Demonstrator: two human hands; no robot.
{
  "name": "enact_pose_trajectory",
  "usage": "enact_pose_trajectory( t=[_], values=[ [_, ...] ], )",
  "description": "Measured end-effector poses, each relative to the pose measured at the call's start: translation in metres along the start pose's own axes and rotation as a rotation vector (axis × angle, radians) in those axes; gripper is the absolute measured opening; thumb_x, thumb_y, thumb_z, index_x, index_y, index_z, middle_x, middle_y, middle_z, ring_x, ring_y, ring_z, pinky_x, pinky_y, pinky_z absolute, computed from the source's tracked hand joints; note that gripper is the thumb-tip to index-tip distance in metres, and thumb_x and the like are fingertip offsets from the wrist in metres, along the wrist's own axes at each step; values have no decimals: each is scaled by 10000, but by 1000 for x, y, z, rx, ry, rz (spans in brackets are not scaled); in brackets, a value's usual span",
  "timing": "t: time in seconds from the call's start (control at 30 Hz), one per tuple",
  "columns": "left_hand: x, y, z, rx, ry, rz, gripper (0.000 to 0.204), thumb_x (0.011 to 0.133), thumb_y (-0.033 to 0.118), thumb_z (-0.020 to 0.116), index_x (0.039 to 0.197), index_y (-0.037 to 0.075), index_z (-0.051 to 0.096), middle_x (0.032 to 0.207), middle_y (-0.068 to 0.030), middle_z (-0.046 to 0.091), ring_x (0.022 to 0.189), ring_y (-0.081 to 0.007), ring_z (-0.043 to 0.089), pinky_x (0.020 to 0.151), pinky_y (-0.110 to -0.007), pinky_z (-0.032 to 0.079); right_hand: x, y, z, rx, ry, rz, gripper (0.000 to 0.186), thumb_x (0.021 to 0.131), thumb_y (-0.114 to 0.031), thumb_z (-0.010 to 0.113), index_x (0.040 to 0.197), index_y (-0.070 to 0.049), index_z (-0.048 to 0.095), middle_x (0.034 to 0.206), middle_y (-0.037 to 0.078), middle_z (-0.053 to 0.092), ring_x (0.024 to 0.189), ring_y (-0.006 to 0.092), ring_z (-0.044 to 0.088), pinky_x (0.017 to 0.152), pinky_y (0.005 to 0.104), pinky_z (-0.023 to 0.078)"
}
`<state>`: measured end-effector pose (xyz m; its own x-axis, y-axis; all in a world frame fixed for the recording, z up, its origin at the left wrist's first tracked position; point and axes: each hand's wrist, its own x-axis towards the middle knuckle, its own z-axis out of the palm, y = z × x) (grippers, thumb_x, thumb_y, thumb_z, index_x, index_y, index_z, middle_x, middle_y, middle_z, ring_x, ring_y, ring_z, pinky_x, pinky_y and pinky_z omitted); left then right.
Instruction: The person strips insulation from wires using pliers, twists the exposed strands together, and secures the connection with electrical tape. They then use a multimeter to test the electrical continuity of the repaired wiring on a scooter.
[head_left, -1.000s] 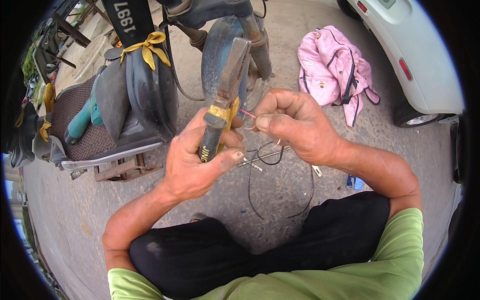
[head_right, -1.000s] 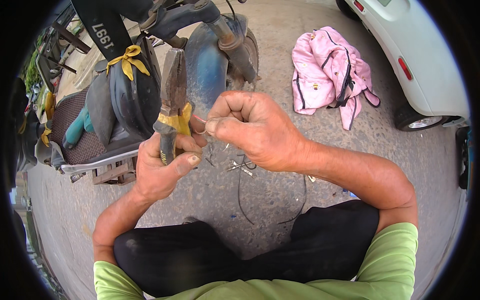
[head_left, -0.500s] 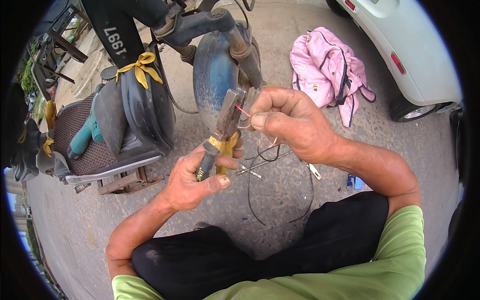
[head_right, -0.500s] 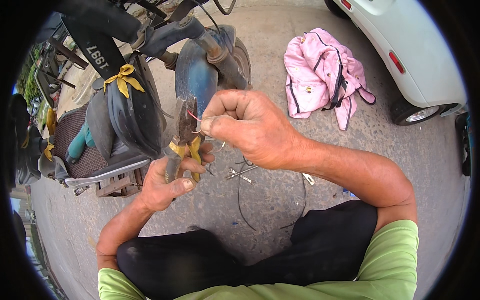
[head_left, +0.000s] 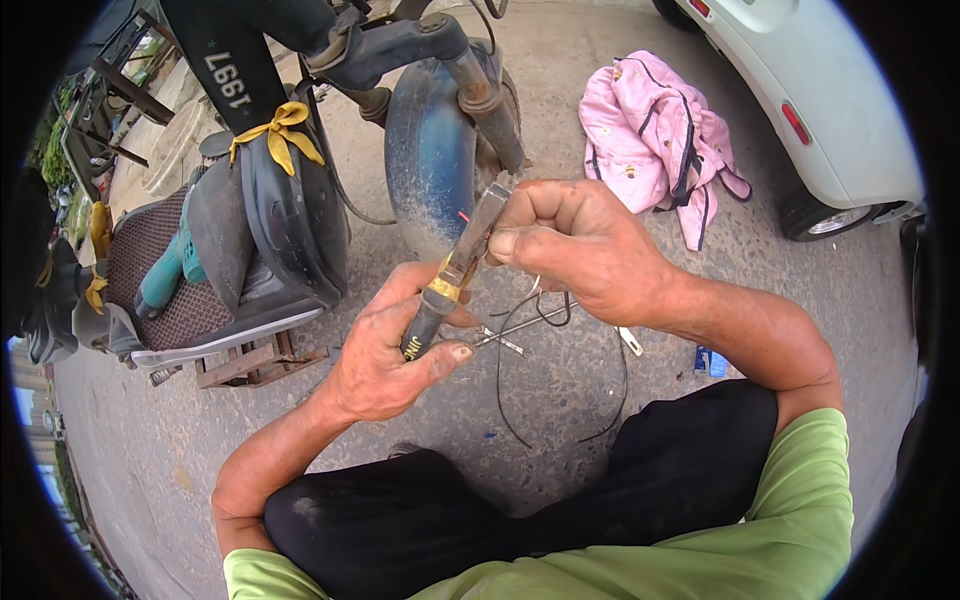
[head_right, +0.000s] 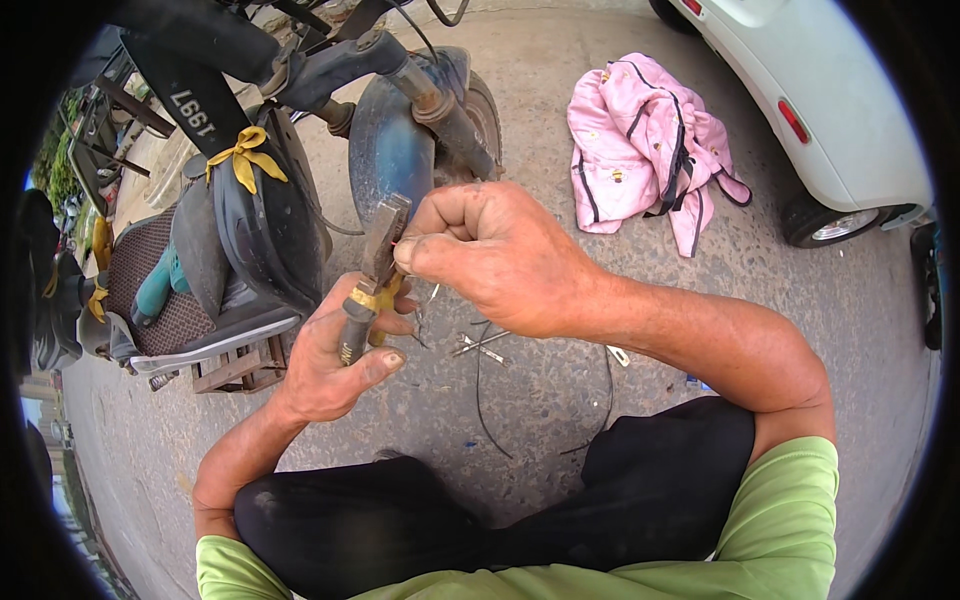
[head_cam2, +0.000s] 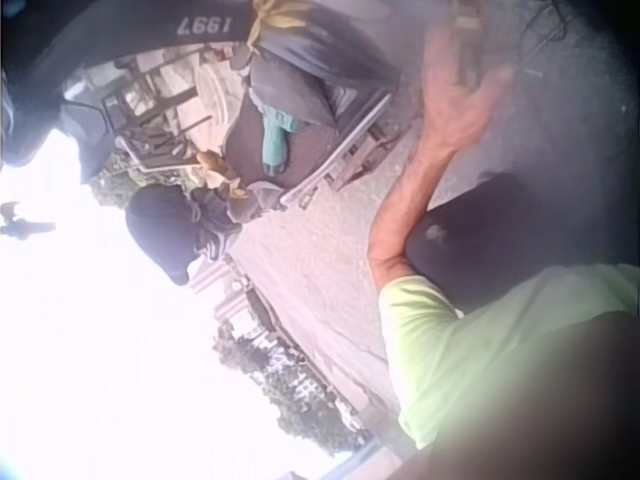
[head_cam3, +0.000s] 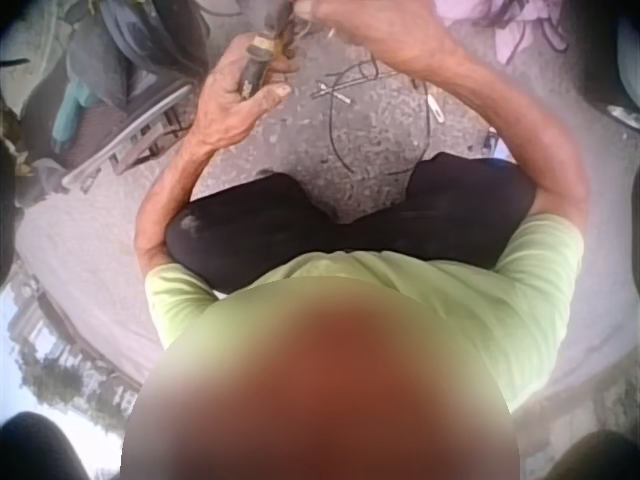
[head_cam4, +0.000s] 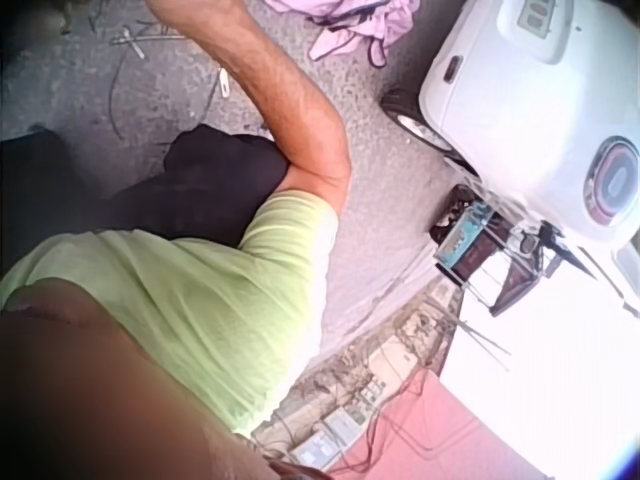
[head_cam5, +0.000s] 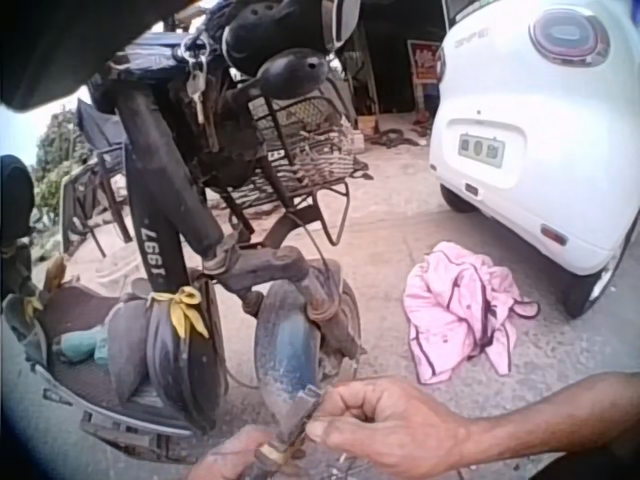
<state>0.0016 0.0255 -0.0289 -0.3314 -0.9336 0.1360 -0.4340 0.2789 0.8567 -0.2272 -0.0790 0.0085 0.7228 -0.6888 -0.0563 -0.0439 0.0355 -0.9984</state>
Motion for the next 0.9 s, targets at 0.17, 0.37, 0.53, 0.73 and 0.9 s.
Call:
enact_pose_trajectory(
  t=[0.17, 0.37, 0.53, 0.73, 0.9],
  values=[
    [0, -1, 0, 77, 12, 19, 334, 875, 308, 730, 978, -4, 670, 1125, -146, 582, 1073, -287, 591, 934, -430, 471, 1, 2, 1, -56, 32, 13, 229, 914, -224, 635, 865, -2, 669, 724, -4, 595, 641, 51, 490, 567, 268, 412],
    [0, 1, 2, 102, 46, -12, 295, 866, 296, 740, 915, 13, 671, 1092, -131, 575, 1054, -273, 575, 908, -416, 466, 0, 1, 3, -17, 42, 36, 228, 913, -231, 633, 841, -16, 663, 687, -30, 555, 619, 44, 458, 545, 266, 390],
    [0, 4, 0, 59, 4, -71, 311, 857, 325, 742, 865, 23, 670, 1075, -135, 589, 998, -267, 585, 889, -401, 463, 3, 7, 1, 126, -2, 24, 194, 923, -210, 639, 846, -33, 642, 626, -39, 508, 540, 42, 422, 480, 247, 342],
    [0, -2, -4, -24, -57, -35, 251, 839, 252, 753, 877, 11, 697, 1107, -132, 606, 1009, -260, 603, 874, -396, 484, 7, 20, -2, 313, -72, -2, 161, 926, -190, 647, 878, -36, 633, 598, -33, 493, 485, 48, 395, 440, 237, 297],
    [-7, -5, -2, -336, -89, -183, 280, 863, 293, 748, 944, 26, 729, 1127, -149, 638, 1057, -259, 603, 918, -410, 480, 9, 21, -3, 342, -107, 3, 159, 923, -186, 647, 894, -32, 623, 610, -25, 497, 490, 50, 390, 450, 233, 293]
  ],
)
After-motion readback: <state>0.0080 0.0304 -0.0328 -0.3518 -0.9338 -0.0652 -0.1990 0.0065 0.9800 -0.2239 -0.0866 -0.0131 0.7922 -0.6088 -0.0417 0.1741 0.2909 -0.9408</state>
